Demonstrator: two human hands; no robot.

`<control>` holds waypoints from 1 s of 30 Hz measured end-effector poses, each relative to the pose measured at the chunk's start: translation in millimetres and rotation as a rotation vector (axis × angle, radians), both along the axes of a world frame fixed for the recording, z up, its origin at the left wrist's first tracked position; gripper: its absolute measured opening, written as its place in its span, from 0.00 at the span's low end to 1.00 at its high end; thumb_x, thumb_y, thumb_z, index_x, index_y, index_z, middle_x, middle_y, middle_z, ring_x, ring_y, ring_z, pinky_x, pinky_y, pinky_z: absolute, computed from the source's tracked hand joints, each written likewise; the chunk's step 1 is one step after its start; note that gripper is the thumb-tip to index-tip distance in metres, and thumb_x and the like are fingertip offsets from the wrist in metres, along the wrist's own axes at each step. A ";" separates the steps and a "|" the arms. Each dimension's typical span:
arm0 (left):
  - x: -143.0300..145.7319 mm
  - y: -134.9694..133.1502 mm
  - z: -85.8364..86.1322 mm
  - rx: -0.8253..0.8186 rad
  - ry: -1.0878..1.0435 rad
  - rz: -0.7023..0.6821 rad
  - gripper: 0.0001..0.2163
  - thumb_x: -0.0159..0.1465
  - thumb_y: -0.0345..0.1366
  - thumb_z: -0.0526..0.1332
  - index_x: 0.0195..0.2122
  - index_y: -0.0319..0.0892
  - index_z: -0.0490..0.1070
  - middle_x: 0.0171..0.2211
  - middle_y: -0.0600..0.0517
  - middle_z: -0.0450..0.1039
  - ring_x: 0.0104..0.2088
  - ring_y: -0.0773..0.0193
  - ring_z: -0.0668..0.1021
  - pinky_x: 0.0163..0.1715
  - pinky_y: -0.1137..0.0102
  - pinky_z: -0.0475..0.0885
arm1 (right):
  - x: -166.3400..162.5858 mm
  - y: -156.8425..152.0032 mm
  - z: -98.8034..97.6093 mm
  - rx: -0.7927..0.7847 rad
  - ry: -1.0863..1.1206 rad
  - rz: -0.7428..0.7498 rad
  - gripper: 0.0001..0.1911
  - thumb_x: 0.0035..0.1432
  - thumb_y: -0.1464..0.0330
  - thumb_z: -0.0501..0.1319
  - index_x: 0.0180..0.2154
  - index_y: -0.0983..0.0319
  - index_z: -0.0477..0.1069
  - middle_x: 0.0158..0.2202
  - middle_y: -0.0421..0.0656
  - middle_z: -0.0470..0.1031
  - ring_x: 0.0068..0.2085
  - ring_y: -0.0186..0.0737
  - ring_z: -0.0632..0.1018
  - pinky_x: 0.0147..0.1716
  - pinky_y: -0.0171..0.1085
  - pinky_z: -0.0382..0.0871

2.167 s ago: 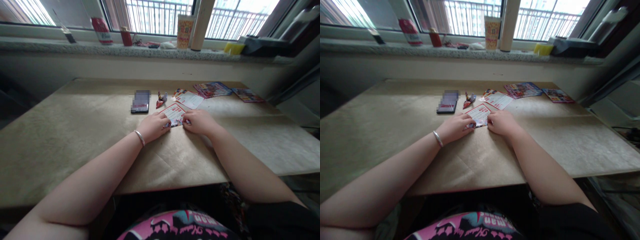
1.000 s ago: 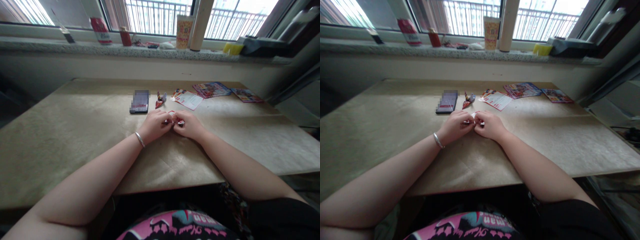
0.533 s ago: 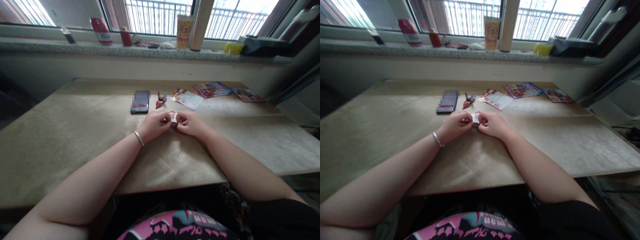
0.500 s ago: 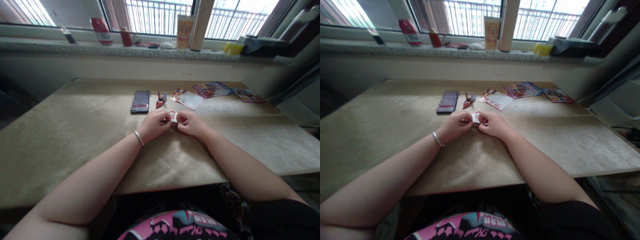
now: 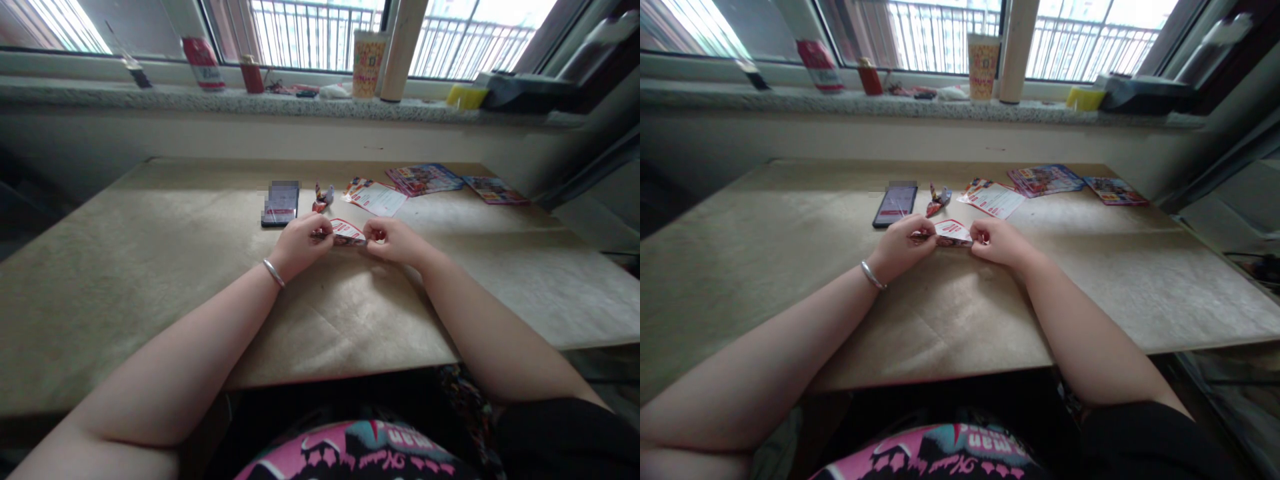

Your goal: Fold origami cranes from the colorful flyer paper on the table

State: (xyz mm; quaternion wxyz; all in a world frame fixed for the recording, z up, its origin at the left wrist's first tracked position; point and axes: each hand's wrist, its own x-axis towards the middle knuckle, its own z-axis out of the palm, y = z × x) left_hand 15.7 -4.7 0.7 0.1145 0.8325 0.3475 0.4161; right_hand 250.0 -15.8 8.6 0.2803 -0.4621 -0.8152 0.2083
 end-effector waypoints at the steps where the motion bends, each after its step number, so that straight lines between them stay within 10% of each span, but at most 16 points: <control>1: 0.3 -0.7 0.3 -0.006 0.000 -0.009 0.03 0.59 0.32 0.59 0.29 0.41 0.69 0.28 0.54 0.70 0.30 0.67 0.72 0.32 0.73 0.66 | 1.6 0.5 0.6 -0.007 -0.005 0.007 0.01 0.44 0.71 0.57 0.25 0.61 0.65 0.24 0.37 0.66 0.27 0.33 0.66 0.27 0.34 0.57; 30: -2.1 0.4 2.5 -0.111 -0.035 0.138 0.03 0.58 0.33 0.60 0.29 0.41 0.67 0.30 0.53 0.71 0.31 0.66 0.72 0.35 0.71 0.69 | 28.3 8.2 1.4 -0.169 -0.098 0.005 0.03 0.43 0.70 0.56 0.26 0.60 0.63 0.22 0.35 0.63 0.25 0.32 0.64 0.25 0.34 0.54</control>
